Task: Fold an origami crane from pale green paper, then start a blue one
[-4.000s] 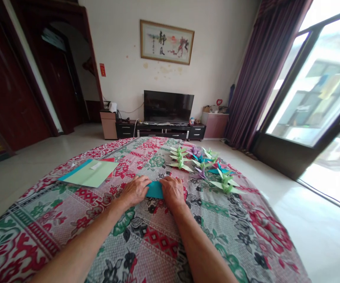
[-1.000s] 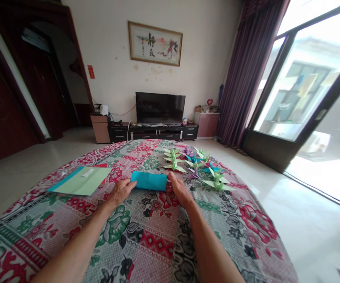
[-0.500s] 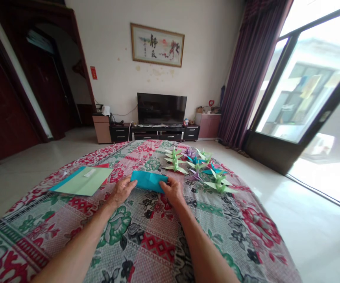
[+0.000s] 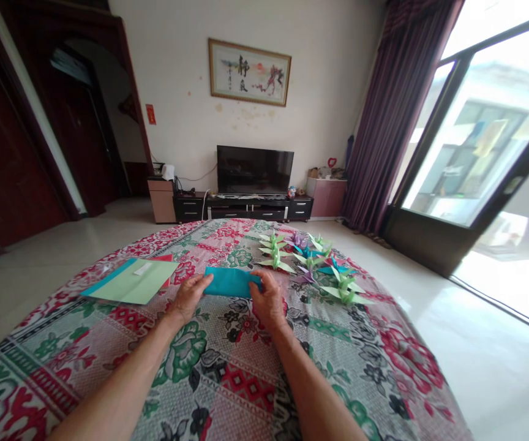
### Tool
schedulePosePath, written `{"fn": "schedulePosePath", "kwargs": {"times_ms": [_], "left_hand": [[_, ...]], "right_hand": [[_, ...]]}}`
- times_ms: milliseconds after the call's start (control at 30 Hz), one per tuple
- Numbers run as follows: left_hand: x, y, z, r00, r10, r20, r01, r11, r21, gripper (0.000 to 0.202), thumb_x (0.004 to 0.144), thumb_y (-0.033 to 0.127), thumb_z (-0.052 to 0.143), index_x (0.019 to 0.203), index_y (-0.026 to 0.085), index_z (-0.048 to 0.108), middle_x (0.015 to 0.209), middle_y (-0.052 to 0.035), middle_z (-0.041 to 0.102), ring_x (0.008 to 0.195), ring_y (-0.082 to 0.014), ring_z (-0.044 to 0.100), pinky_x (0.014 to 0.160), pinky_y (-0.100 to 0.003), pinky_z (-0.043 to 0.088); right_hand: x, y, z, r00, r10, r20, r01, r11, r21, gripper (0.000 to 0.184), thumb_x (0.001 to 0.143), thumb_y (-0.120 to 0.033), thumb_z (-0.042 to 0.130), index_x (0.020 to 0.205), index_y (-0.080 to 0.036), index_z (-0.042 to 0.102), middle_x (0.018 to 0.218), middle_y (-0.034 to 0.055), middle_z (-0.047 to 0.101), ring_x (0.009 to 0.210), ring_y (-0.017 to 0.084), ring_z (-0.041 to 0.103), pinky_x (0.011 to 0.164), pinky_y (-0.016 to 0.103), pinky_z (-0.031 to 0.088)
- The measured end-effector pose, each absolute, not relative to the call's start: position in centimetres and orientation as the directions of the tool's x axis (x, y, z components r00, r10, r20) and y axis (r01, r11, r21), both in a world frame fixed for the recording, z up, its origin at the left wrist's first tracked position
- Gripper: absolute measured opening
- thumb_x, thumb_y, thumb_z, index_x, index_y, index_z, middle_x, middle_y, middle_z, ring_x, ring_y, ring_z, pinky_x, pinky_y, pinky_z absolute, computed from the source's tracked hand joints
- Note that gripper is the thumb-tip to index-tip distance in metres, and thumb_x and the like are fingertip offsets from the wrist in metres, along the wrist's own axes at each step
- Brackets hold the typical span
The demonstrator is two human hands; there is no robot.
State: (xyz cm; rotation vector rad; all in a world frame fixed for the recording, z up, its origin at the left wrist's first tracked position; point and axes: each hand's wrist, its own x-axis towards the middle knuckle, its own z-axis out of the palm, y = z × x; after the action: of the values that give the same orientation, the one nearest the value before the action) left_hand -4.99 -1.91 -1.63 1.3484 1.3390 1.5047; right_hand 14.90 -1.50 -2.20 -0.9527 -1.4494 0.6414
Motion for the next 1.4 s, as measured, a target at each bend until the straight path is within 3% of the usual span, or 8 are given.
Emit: {"fn": "schedulePosePath", "kwargs": {"times_ms": [233,333,500,667,900,1033,1133,1400], "left_hand": [[-4.9,-1.4,-2.0,-0.229,0.928,0.296,0.121,-0.274,0.954,0.035,0.064,0.043,0.063,0.050,0.015,0.047,0.048,0.0072,0.030,0.048,-0.0059,0.028,0.047,-0.020,0.022],[-4.7,-1.4,-1.9,-0.208,0.937,0.279,0.037,-0.277,0.960,0.028,0.063,0.038,0.064,0.078,0.013,0.064,0.054,0.0064,0.041,0.052,-0.0072,0.037,0.049,-0.019,0.029],[-4.3,-1.5,-1.6,-0.247,0.919,0.306,-0.014,-0.319,0.948,0.062,0.062,0.031,0.065,0.121,0.013,0.054,0.051,0.0097,0.033,0.047,-0.0055,0.030,0.046,-0.018,0.026],[-4.3,-1.6,-1.7,-0.251,0.927,0.280,-0.003,-0.290,0.957,0.064,0.063,0.028,0.065,0.123,0.012,0.053,0.055,0.0061,0.048,0.054,-0.0080,0.045,0.051,-0.018,0.036],[-4.5,-1.4,-1.9,-0.268,0.932,0.242,0.012,-0.248,0.969,0.056,0.062,0.029,0.066,0.115,0.014,0.060,0.095,-0.0081,0.068,0.098,-0.0214,0.058,0.081,-0.028,0.045],[-4.5,-1.3,-2.2,-0.255,0.924,0.286,0.078,-0.275,0.958,0.055,0.064,0.031,0.062,0.116,0.012,0.059,0.072,-0.0023,0.064,0.071,-0.0151,0.058,0.062,-0.023,0.043],[-4.5,-1.2,-2.4,-0.234,0.920,0.316,0.139,-0.290,0.947,0.056,0.067,0.033,0.058,0.119,0.011,0.057,0.052,0.0063,0.045,0.047,-0.0079,0.039,0.046,-0.020,0.031],[-4.7,-0.9,-2.9,-0.248,0.899,0.360,0.269,-0.293,0.918,0.053,0.067,0.031,0.054,0.116,0.012,0.058,0.050,0.0084,0.029,0.045,-0.0067,0.027,0.043,-0.019,0.024]], "right_hand": [[14.6,-1.4,-2.1,0.067,0.928,0.368,-0.131,0.373,-0.918,0.063,0.066,-0.029,0.063,0.124,-0.021,0.039,0.086,-0.0001,0.058,0.063,0.010,0.055,0.053,0.020,0.043],[14.8,-1.0,-2.1,0.064,0.948,0.312,-0.184,0.319,-0.930,0.062,0.063,-0.031,0.066,0.120,-0.019,0.044,0.080,-0.0009,0.060,0.064,0.012,0.055,0.055,0.022,0.044],[15.1,-0.9,-2.1,0.055,0.954,0.294,-0.217,0.299,-0.929,0.056,0.062,-0.032,0.067,0.113,-0.018,0.049,0.075,-0.0012,0.062,0.062,0.012,0.055,0.057,0.024,0.044],[15.2,-0.8,-2.3,0.081,0.948,0.309,-0.158,0.318,-0.935,0.053,0.061,-0.032,0.067,0.110,-0.016,0.052,0.074,-0.0004,0.063,0.060,0.012,0.055,0.054,0.023,0.043],[15.2,-0.8,-2.5,0.097,0.937,0.336,-0.083,0.344,-0.935,0.052,0.063,-0.033,0.065,0.110,-0.016,0.053,0.073,0.0008,0.063,0.058,0.012,0.054,0.051,0.022,0.043],[15.3,-0.7,-2.6,0.102,0.934,0.342,-0.041,0.347,-0.937,0.051,0.063,-0.034,0.063,0.110,-0.016,0.053,0.074,0.0009,0.063,0.058,0.012,0.053,0.051,0.022,0.042],[15.4,-0.7,-2.8,0.114,0.928,0.355,0.028,0.354,-0.935,0.050,0.064,-0.033,0.062,0.110,-0.015,0.053,0.074,0.0009,0.062,0.058,0.012,0.053,0.050,0.022,0.041],[15.4,-0.3,-3.2,0.125,0.921,0.369,0.122,0.355,-0.927,0.050,0.064,-0.030,0.060,0.110,-0.012,0.053,0.070,0.0013,0.062,0.056,0.013,0.053,0.049,0.022,0.040]]}}
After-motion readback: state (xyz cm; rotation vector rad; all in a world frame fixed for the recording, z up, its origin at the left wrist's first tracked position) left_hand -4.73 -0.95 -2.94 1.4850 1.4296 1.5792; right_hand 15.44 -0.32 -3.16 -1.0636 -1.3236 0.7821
